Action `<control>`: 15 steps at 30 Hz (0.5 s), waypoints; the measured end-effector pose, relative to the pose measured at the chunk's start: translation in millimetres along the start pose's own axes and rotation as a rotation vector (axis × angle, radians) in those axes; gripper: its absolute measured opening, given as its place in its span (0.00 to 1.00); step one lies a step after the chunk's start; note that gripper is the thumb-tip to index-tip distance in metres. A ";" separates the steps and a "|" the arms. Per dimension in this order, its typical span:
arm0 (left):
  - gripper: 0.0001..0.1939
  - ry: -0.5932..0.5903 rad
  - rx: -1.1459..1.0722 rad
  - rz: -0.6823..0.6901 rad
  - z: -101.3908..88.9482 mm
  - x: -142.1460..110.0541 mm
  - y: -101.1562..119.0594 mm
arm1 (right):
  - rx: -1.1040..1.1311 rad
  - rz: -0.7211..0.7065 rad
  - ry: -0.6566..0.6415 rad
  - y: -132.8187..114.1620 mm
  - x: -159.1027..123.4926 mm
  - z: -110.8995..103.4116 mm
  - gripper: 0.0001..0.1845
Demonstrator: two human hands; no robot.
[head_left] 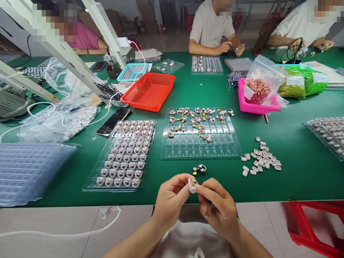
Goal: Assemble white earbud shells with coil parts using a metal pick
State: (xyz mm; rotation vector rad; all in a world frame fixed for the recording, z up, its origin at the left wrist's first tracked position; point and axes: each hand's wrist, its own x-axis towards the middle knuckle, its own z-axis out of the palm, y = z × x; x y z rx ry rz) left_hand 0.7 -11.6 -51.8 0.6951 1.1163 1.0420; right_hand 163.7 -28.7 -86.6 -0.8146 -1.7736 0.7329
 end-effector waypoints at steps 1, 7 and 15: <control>0.10 -0.003 0.005 -0.003 -0.4 0.0 -0.2 | 0.004 0.010 -0.009 -0.1 0.1 -0.5 0.33; 0.12 -0.026 -0.020 -0.045 -1.8 0.5 -4.8 | 0.031 0.056 -0.021 -1.6 2.2 -5.0 0.31; 0.13 -0.078 -0.083 -0.059 0.4 -2.1 -0.8 | 0.104 0.240 -0.003 -7.8 2.3 -10.4 0.20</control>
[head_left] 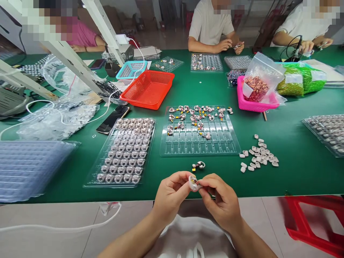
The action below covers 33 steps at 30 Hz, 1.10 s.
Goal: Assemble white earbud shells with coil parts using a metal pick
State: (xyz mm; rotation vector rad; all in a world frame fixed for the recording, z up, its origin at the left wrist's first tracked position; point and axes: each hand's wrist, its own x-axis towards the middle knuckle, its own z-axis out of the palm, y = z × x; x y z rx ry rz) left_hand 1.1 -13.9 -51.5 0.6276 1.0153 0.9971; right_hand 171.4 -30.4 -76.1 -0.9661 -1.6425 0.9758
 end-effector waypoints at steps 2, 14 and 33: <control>0.13 -0.004 0.008 -0.006 0.4 -0.6 2.1 | 0.011 0.013 -0.017 -0.7 -1.2 -2.5 0.19; 0.16 -0.031 0.136 -0.022 0.7 -0.2 3.1 | 0.233 0.078 -0.050 -3.6 13.3 -10.0 0.14; 0.07 -0.019 0.660 0.459 -4.9 -1.5 7.4 | 0.104 0.063 -0.025 -6.3 17.5 -17.7 0.11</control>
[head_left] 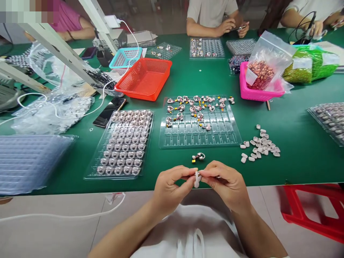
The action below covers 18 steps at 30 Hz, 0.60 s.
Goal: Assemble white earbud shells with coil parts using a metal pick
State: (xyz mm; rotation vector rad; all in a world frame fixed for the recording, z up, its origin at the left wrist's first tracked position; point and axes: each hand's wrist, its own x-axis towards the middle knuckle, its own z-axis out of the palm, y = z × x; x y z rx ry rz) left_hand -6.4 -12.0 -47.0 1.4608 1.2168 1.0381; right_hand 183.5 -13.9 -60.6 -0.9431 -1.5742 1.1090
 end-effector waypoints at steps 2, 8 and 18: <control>0.06 0.006 0.066 0.082 0.6 0.2 0.7 | -0.017 0.003 0.004 0.3 -0.5 -0.4 0.10; 0.05 0.043 0.238 0.272 1.8 -1.8 4.2 | -0.065 -0.036 0.004 0.0 -4.6 -1.8 0.16; 0.05 0.031 0.228 0.245 3.1 -2.6 2.6 | -0.075 -0.058 0.006 -1.6 -3.3 -2.5 0.15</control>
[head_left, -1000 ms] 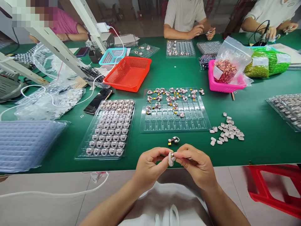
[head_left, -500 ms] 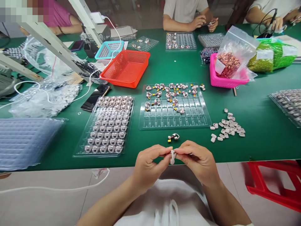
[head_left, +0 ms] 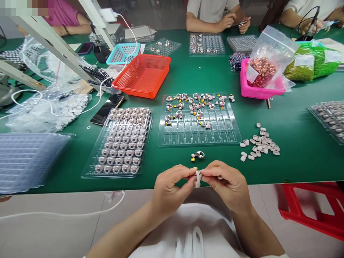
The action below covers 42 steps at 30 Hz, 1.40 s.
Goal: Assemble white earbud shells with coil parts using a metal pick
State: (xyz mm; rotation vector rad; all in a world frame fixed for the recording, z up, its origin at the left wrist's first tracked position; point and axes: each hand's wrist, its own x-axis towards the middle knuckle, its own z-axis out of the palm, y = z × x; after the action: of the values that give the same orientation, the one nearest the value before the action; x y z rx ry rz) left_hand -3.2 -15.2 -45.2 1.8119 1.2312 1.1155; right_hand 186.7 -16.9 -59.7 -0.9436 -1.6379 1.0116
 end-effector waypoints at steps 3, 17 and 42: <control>0.06 0.000 -0.010 0.015 -0.2 0.0 -1.3 | -0.008 0.003 -0.004 0.2 0.8 0.2 0.14; 0.13 -0.028 -0.057 0.155 0.6 -0.6 -7.8 | 0.023 0.222 -0.081 0.3 5.6 -6.9 0.06; 0.17 -0.164 -0.200 0.026 -0.5 -5.1 -6.8 | -0.055 0.236 -0.245 -2.7 12.2 -18.1 0.04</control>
State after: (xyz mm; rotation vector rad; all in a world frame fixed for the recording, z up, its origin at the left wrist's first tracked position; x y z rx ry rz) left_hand -7.2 -17.7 -52.3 1.7342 0.9683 1.0416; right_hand 200.9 -3.3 -49.7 -1.1034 -1.7922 1.2898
